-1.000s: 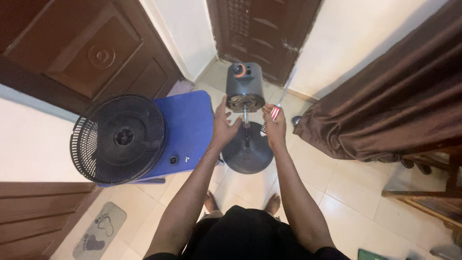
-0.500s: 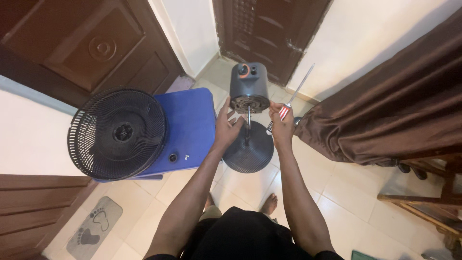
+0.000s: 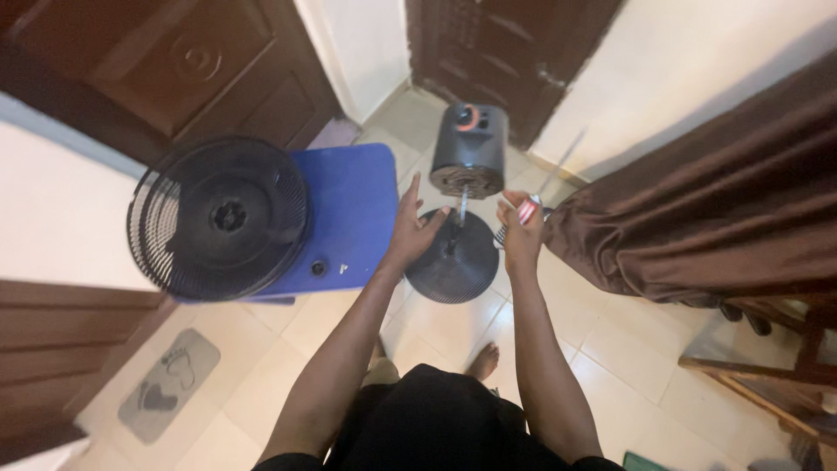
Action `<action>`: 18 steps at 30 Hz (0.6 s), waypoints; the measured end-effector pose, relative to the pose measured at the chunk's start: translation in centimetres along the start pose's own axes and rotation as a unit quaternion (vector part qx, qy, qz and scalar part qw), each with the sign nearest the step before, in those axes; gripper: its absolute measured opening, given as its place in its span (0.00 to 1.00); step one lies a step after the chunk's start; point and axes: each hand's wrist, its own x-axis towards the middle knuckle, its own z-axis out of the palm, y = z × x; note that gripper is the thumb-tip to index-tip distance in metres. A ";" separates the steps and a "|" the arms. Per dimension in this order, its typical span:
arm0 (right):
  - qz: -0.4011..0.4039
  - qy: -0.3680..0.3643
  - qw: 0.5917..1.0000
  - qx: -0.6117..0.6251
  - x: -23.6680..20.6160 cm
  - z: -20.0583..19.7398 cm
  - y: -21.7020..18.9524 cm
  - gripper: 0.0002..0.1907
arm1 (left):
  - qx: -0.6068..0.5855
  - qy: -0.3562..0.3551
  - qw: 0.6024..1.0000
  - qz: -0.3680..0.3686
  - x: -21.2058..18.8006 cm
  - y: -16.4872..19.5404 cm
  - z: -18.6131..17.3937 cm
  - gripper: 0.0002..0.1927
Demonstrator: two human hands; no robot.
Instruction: The person uses a screwdriver to loosen the center fastener of a standing fan and removes the front grille and blade assembly, working on the fan laid across a blue table. They hold the fan steady with one hand while turning the screwdriver with the other, repositioning the fan head as they work on the hub.
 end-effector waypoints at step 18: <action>0.361 -0.213 0.873 -0.249 -15.4 16.9 24.2 0.10 | 0.064 0.195 0.953 -0.221 -10.2 -26.6 -21.4 0.19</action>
